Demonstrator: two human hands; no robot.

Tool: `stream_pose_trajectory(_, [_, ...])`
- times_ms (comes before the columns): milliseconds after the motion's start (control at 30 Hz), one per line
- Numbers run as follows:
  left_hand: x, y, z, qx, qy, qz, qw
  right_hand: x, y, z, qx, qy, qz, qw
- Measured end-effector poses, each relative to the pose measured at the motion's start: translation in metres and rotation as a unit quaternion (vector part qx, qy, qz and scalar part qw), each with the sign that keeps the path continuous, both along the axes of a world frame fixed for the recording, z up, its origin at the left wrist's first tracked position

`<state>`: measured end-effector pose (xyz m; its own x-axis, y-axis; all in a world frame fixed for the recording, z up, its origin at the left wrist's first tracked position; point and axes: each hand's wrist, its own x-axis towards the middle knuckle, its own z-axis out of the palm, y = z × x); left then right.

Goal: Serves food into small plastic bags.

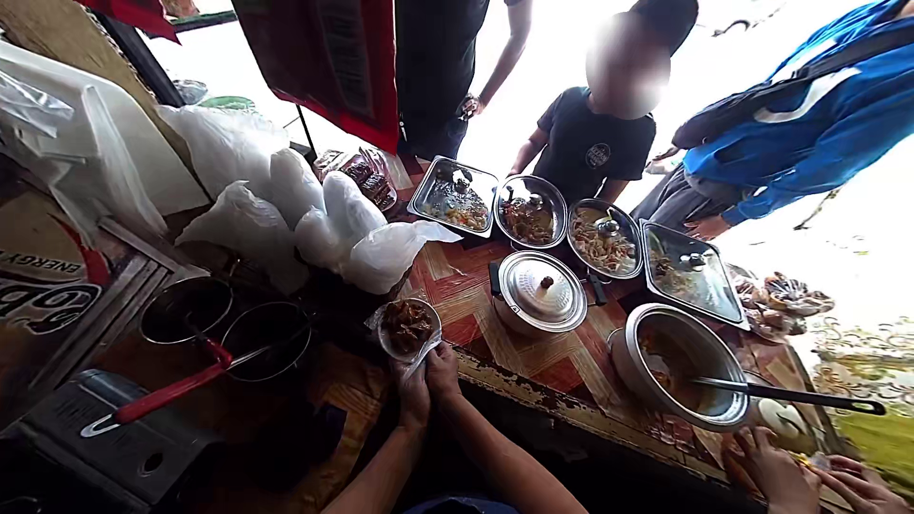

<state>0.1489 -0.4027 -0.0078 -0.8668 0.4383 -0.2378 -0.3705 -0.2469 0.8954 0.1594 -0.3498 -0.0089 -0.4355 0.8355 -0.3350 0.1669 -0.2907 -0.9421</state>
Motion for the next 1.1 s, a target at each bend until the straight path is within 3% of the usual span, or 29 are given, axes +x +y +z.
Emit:
stream_pose_trajectory(67, [0.014, -0.007, 0.008, -0.022, -0.047, -0.044, 0.998, 0.005, 0.01, 0.002, 0.018, -0.022, 0.003, 1.0])
stream_pose_trajectory(133, [0.024, -0.024, 0.01, -0.007, -0.054, -0.144, 0.988, 0.012, 0.02, 0.009, 0.038, -0.032, 0.019, 0.999])
stream_pose_trajectory(233, [0.023, -0.052, 0.0, 0.005, -0.036, -0.271, 0.962, 0.031, 0.043, 0.025, 0.052, -0.048, 0.106, 0.992])
stream_pose_trajectory(333, [-0.003, -0.07, -0.022, -0.049, -0.079, -0.369, 0.925, 0.049, 0.071, 0.042, 0.045, -0.038, 0.2, 0.978])
stream_pose_trajectory(433, [-0.046, -0.056, -0.03, -0.033, -0.193, -0.342, 0.919, 0.068, 0.088, 0.065, 0.005, -0.004, 0.318, 0.948])
stream_pose_trajectory(533, [-0.075, -0.022, 0.007, 0.065, -0.222, -0.333, 0.914, 0.082, 0.098, 0.085, -0.007, 0.029, 0.437, 0.899])
stream_pose_trajectory(567, [-0.085, -0.008, 0.008, 0.111, -0.183, -0.401, 0.89, 0.086, 0.099, 0.09, -0.005, 0.038, 0.471, 0.881])
stream_pose_trajectory(633, [-0.105, 0.031, 0.005, 0.208, -0.073, -0.603, 0.766, 0.093, 0.103, 0.094, 0.008, 0.05, 0.525, 0.849])
stream_pose_trajectory(667, [-0.107, 0.045, 0.013, 0.195, -0.027, -0.656, 0.729, 0.096, 0.105, 0.093, 0.016, 0.05, 0.543, 0.838])
stream_pose_trajectory(700, [-0.106, 0.05, 0.022, 0.158, -0.007, -0.68, 0.716, 0.1, 0.107, 0.091, 0.031, 0.043, 0.553, 0.831])
stream_pose_trajectory(800, [-0.11, 0.055, 0.038, 0.029, 0.027, -0.698, 0.715, 0.113, 0.113, 0.083, 0.053, 0.013, 0.561, 0.826])
stream_pose_trajectory(867, [-0.116, 0.057, 0.039, -0.025, 0.076, -0.69, 0.719, 0.122, 0.118, 0.076, 0.047, 0.002, 0.537, 0.842])
stream_pose_trajectory(1100, [-0.116, 0.046, 0.019, -0.031, 0.185, -0.547, 0.816, 0.127, 0.126, 0.035, 0.027, -0.002, 0.407, 0.913])
